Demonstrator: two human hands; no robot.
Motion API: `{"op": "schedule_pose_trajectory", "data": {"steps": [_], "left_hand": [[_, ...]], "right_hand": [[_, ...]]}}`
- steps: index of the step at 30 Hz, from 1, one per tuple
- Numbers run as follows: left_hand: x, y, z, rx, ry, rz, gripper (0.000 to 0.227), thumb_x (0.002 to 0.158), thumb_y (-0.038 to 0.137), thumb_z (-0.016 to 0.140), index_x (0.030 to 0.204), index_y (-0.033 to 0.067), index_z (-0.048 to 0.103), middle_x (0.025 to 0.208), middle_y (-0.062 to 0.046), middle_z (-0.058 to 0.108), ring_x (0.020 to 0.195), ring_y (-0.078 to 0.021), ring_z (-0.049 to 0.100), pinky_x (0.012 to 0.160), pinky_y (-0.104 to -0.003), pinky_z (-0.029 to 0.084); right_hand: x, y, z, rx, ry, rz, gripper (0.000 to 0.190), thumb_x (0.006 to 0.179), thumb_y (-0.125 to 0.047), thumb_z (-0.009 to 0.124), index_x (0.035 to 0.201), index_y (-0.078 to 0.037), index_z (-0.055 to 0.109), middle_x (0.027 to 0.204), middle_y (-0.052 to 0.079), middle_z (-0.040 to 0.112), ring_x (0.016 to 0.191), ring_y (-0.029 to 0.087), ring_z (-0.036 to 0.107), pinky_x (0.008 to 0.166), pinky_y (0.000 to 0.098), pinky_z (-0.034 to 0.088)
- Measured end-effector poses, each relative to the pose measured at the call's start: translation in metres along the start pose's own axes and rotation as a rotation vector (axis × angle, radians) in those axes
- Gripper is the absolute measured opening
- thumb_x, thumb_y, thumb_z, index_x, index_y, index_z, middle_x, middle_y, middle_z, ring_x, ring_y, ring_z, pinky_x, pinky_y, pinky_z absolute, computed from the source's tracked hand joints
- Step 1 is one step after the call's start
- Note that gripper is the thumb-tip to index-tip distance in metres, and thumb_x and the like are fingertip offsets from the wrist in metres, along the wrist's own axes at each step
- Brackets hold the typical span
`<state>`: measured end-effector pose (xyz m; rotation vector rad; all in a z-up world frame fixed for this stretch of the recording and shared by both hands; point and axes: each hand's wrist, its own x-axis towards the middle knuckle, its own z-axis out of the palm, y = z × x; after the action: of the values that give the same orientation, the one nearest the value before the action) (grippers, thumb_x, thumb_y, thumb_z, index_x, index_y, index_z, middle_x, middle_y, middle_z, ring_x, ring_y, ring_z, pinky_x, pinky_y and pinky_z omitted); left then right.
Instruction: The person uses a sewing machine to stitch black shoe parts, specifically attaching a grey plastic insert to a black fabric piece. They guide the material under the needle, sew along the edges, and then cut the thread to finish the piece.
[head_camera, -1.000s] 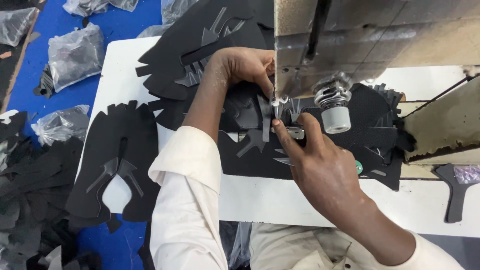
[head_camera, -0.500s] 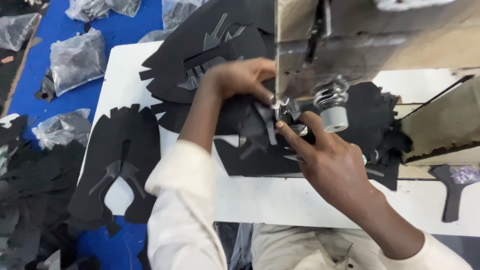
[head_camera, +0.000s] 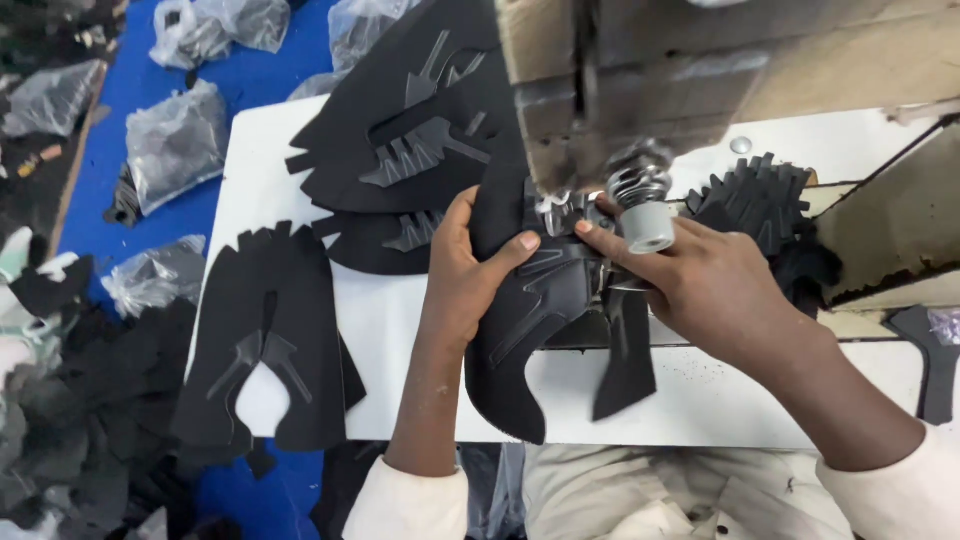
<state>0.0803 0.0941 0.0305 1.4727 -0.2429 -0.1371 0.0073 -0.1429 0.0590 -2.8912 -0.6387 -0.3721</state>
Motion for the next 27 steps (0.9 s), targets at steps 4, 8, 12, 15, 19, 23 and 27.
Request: {"op": "schedule_pose_trajectory", "data": {"steps": [4, 8, 12, 15, 19, 23, 27], "left_hand": [[0.004, 0.000, 0.003, -0.087, -0.015, -0.006, 0.051, 0.085, 0.003, 0.080, 0.131, 0.0000, 0.057, 0.118, -0.010, 0.069, 0.108, -0.0160, 0.068, 0.096, -0.032, 0.057], [0.007, 0.005, 0.003, -0.075, -0.035, -0.027, 0.050, 0.085, 0.002, 0.079, 0.130, -0.0005, 0.057, 0.118, -0.012, 0.069, 0.109, -0.0178, 0.069, 0.097, -0.033, 0.058], [0.009, 0.001, 0.000, -0.067, -0.055, -0.001, 0.054, 0.085, 0.001, 0.079, 0.134, -0.0003, 0.055, 0.124, -0.012, 0.067, 0.116, -0.0170, 0.066, 0.103, -0.032, 0.055], [0.012, 0.002, -0.001, -0.037, -0.056, -0.013, 0.056, 0.085, 0.001, 0.079, 0.135, -0.0003, 0.054, 0.124, -0.013, 0.067, 0.116, -0.0176, 0.066, 0.103, -0.032, 0.055], [0.007, 0.003, -0.006, 0.057, -0.035, 0.020, 0.067, 0.086, 0.011, 0.080, 0.144, 0.0008, 0.048, 0.129, -0.014, 0.066, 0.119, -0.0194, 0.065, 0.103, -0.033, 0.053], [0.012, 0.007, -0.014, 0.293, 0.160, -0.203, 0.078, 0.086, 0.030, 0.078, 0.154, 0.0106, 0.045, 0.123, -0.018, 0.067, 0.114, -0.0203, 0.067, 0.098, -0.032, 0.054], [-0.015, -0.006, 0.004, 0.050, 0.048, -0.144, 0.076, 0.086, 0.033, 0.078, 0.149, 0.0035, 0.047, 0.131, -0.018, 0.066, 0.117, -0.0226, 0.066, 0.101, -0.034, 0.054]], "right_hand": [[-0.003, 0.005, 0.006, 0.040, 0.014, 0.028, 0.080, 0.067, -0.007, 0.079, 0.139, -0.034, 0.056, 0.093, 0.004, 0.066, 0.086, 0.022, 0.070, 0.059, 0.0367, 0.057], [-0.012, 0.024, 0.033, -0.006, 0.073, -0.019, 0.042, 0.067, -0.012, 0.078, 0.104, -0.027, 0.066, 0.100, 0.000, 0.066, 0.094, 0.018, 0.071, 0.065, 0.0333, 0.057], [0.004, -0.004, -0.005, 0.078, 0.035, 0.022, 0.090, 0.064, -0.006, 0.079, 0.147, -0.031, 0.056, 0.090, 0.006, 0.065, 0.084, 0.023, 0.070, 0.059, 0.0383, 0.057], [0.005, -0.001, -0.003, 0.055, 0.007, 0.030, 0.095, 0.066, -0.007, 0.079, 0.154, -0.034, 0.055, 0.089, 0.007, 0.065, 0.083, 0.025, 0.070, 0.059, 0.0383, 0.057], [0.001, -0.002, -0.004, 0.112, 0.045, 0.050, 0.085, 0.069, -0.003, 0.078, 0.146, -0.033, 0.057, 0.098, 0.005, 0.067, 0.087, 0.024, 0.071, 0.062, 0.0378, 0.058], [-0.020, 0.010, 0.005, 0.301, 0.100, 0.221, 0.070, 0.070, -0.006, 0.081, 0.136, -0.016, 0.064, 0.144, 0.013, 0.062, 0.099, 0.029, 0.073, 0.078, 0.0376, 0.061], [-0.020, 0.010, -0.012, 0.407, 0.218, 0.226, 0.062, 0.068, -0.002, 0.078, 0.129, -0.009, 0.064, 0.135, 0.013, 0.063, 0.103, 0.033, 0.073, 0.083, 0.0393, 0.060]]}}
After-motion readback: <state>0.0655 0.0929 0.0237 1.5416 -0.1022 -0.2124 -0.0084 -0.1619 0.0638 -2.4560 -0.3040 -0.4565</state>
